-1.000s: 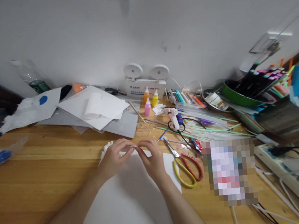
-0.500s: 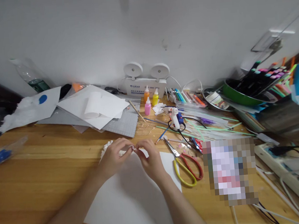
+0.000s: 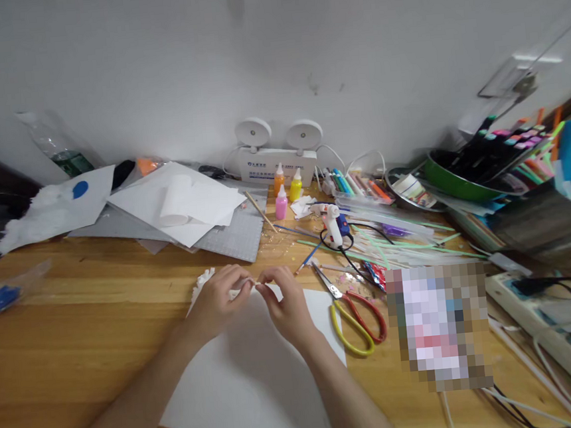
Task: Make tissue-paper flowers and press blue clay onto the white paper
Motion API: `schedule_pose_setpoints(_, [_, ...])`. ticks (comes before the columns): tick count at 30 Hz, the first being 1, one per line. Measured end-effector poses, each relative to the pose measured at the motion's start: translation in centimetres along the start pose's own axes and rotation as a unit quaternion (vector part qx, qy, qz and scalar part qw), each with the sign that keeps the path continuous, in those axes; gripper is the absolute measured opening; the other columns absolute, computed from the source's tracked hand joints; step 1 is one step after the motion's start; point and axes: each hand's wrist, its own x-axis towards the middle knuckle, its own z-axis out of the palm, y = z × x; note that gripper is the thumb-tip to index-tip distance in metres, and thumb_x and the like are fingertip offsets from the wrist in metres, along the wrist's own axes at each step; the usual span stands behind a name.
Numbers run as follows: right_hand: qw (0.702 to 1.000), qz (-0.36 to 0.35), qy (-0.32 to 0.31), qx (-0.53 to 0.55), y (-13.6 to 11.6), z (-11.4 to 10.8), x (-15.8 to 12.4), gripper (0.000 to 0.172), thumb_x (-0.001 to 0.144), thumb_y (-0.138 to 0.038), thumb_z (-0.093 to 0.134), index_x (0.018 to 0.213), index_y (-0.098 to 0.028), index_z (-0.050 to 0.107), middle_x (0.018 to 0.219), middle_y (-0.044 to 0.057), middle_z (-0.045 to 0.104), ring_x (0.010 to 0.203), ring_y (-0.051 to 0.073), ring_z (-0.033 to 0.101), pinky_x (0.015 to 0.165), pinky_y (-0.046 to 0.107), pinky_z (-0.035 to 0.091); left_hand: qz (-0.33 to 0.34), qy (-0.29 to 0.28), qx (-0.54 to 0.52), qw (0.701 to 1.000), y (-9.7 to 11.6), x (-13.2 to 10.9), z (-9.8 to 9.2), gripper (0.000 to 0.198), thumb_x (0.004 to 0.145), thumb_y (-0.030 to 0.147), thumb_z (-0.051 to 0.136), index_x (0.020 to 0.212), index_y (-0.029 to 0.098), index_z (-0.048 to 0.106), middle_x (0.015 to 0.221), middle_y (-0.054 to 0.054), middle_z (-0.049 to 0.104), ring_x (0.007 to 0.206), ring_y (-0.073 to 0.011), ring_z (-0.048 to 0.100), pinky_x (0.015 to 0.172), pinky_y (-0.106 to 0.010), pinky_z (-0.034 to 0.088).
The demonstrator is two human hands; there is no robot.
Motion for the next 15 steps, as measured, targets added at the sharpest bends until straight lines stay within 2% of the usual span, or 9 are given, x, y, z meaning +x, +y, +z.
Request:
schedule_pose_setpoints(5, [0.999,0.034,-0.005,0.038,0.3,0.1,-0.2,0.006,0.083,-0.022,0.047,0.078,-0.020,0.049,0.072,0.002,0.052,0.069,0.015,0.049,0.065,0.027,0.040,-0.003,-0.020,-0.005,1.000,0.1,0.0,-0.3,0.012,0.079,0.015,0.041,0.070,0.019,0.048,0.069,0.001,0.051,0.070,-0.0143,0.048,0.064,-0.026,0.036])
schedule_pose_setpoints(15, [0.992,0.071,-0.010,0.104,1.4,0.4,-0.3,0.007,0.081,-0.027,0.051,0.082,-0.020,0.053,0.073,0.001,0.054,0.069,0.015,0.051,0.065,0.027,0.041,0.016,-0.008,-0.018,1.000,-0.1,0.0,-0.3,0.011,0.078,0.014,0.043,0.071,0.018,0.050,0.070,0.002,0.051,0.071,-0.0136,0.047,0.066,-0.025,0.035])
